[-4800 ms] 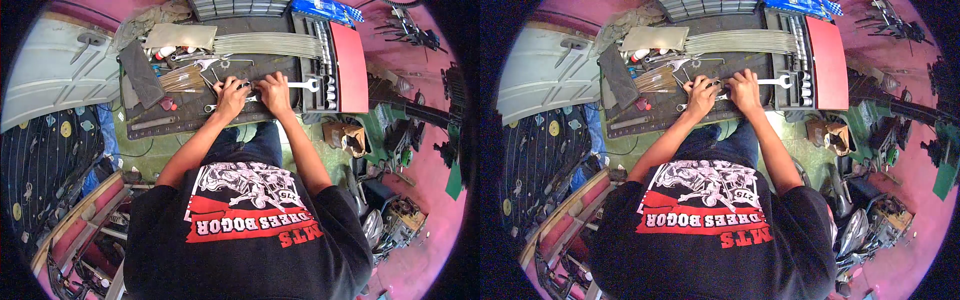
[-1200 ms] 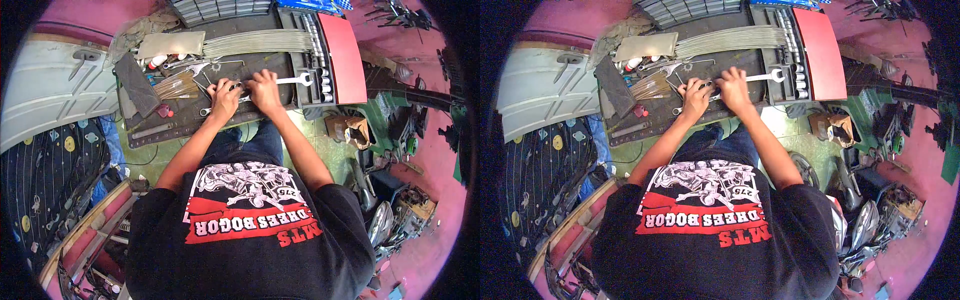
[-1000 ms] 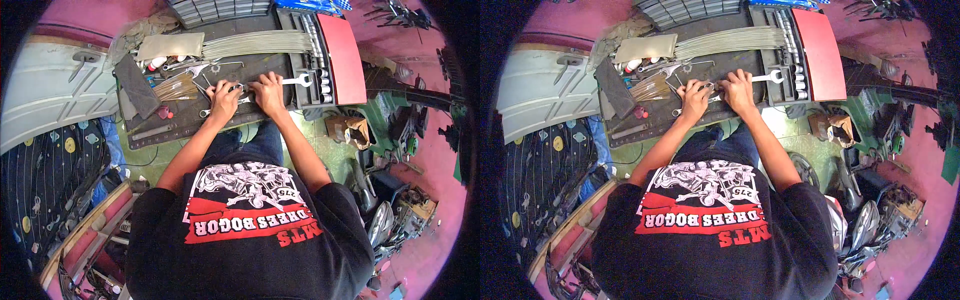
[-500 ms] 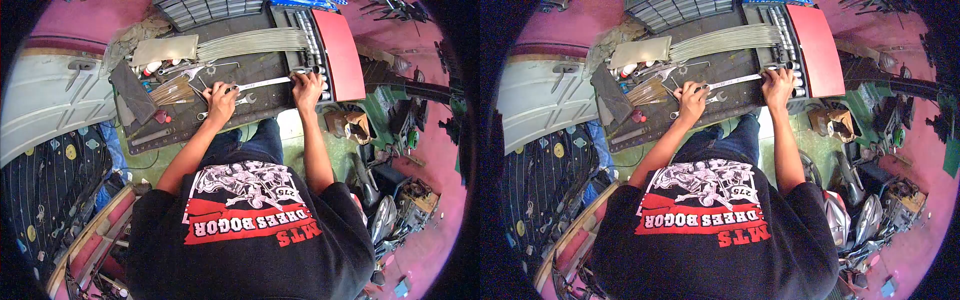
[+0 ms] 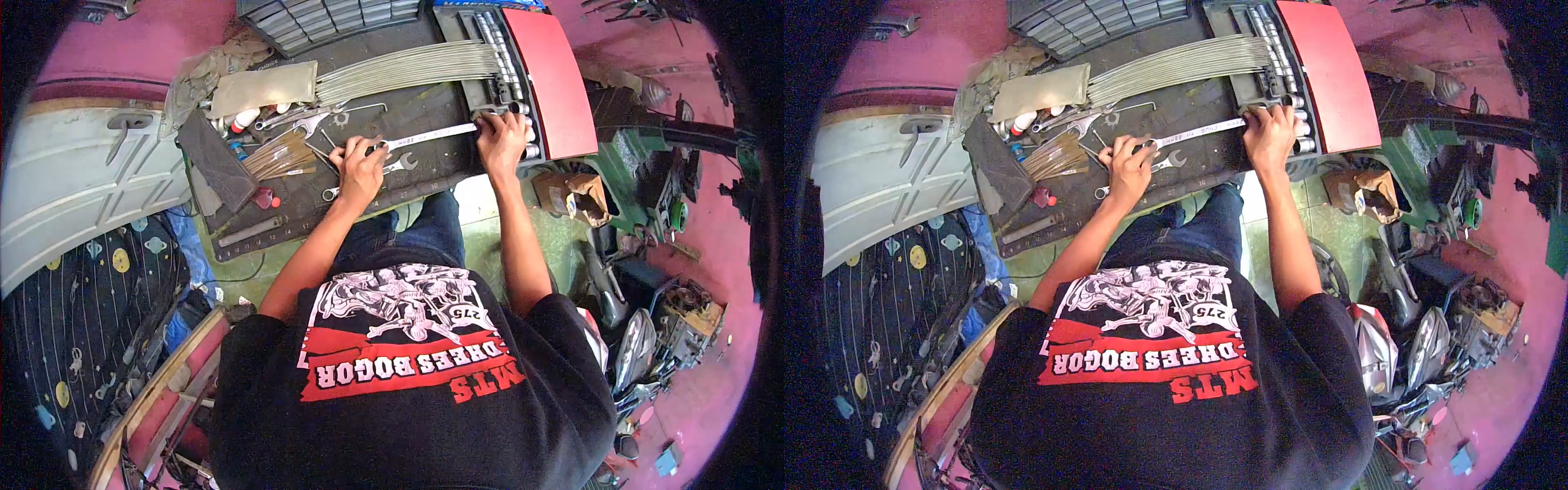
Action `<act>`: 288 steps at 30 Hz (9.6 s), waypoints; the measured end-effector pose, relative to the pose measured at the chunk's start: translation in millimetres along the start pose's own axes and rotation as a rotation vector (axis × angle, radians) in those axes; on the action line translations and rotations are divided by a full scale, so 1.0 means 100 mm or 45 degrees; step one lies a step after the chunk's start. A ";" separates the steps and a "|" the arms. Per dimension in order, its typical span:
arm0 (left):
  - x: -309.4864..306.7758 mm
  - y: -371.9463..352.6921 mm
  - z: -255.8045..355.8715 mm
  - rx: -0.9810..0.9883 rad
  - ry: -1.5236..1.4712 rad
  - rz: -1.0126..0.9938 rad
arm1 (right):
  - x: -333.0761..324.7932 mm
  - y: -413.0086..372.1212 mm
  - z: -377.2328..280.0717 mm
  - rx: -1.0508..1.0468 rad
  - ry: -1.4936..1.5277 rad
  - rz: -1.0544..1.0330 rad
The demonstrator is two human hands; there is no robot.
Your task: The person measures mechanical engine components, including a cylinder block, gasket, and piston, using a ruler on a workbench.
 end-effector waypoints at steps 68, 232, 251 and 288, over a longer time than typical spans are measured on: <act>0.00 0.05 0.04 0.024 0.004 -0.031 | -0.16 -0.09 0.08 -0.219 -0.075 0.000; -0.10 0.02 -0.10 -0.046 -0.055 0.056 | 0.49 -0.56 -1.39 -0.667 0.224 -0.466; -0.10 0.01 -0.16 -0.107 0.005 0.021 | 0.52 -0.76 -1.55 -0.765 0.318 -0.436; -0.05 -0.06 -0.13 -0.286 0.016 0.047 | 0.61 -0.80 -1.61 -1.082 0.027 -0.540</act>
Point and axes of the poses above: each hand's wrist, its own y-axis towards the middle knuckle, its own x-axis out of the palm, z = x × y, the point moved 9 cm from there along y, towards the middle knuckle, and after that the axes turned 10 degrees about x, right-handed, at the moved point
